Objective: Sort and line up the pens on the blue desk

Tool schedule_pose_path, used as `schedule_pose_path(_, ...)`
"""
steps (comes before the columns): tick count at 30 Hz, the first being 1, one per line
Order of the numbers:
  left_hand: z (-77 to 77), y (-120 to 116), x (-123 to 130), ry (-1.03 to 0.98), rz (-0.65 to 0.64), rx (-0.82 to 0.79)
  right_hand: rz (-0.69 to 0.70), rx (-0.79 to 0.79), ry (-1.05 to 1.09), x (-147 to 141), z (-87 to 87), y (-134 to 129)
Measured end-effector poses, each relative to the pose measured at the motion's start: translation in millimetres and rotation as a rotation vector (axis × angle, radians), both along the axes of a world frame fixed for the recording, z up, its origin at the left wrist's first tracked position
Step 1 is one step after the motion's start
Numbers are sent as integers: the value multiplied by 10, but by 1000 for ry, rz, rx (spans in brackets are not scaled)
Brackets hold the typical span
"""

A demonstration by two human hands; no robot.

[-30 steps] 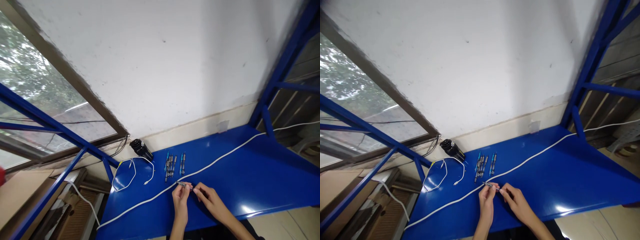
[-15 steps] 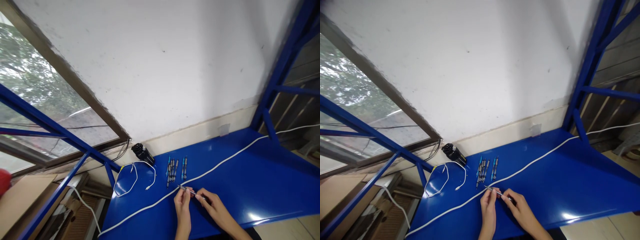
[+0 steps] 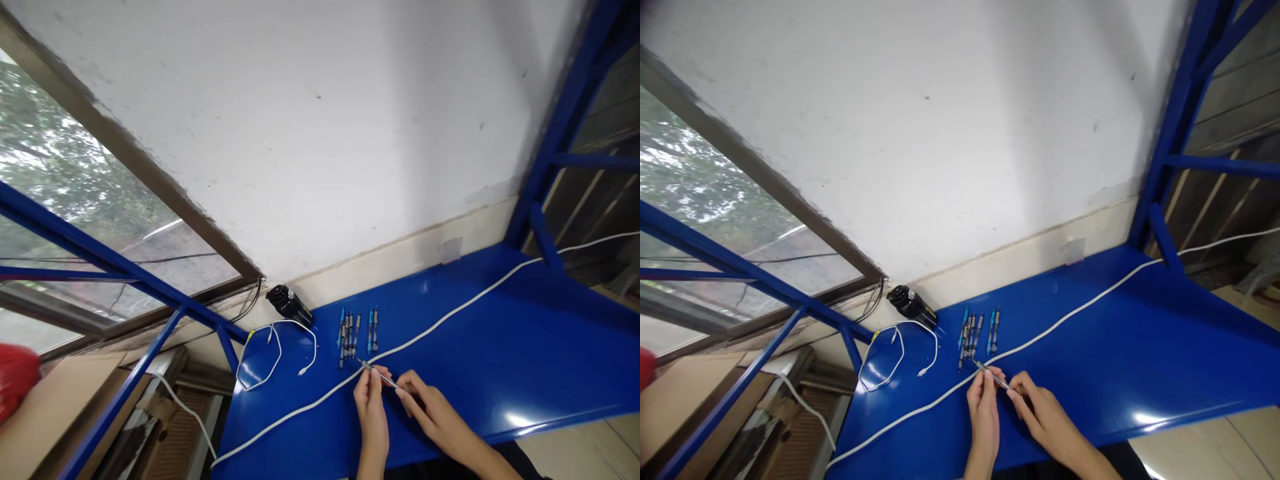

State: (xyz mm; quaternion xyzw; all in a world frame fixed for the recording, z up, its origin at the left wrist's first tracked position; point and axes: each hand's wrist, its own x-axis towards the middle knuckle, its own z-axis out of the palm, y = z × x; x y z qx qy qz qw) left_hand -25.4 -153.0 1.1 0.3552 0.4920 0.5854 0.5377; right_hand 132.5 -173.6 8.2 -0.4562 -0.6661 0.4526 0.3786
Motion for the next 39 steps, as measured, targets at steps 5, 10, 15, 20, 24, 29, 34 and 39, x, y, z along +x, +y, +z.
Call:
schedule_pose_path(5,-5,5,-7,-119,-82,3,10,-16,-84,-65,-59,-52)
schedule_pose_path(10,36,4,-21,-120,-132,46,5,-122,13,-106,-47,-118)
schedule_pose_path(15,214,-73,-32,-183,-203,6,62,-210,183,-168,88,-240)
schedule_pose_path(20,462,-262,0,-266,-312,-58,42,-6,72,-220,155,-480)
schedule_pose_path(24,618,-355,-2,-245,-256,-22,-7,346,-99,-167,201,-661)
schedule_pose_path(29,860,-439,-53,-211,-290,11,139,645,-231,-72,524,-666)
schedule_pose_path(34,1060,-562,-35,-229,-310,-17,221,727,-200,-38,789,-592)
schedule_pose_path(39,1133,-640,-25,-226,-341,14,227,723,-117,-40,942,-583)
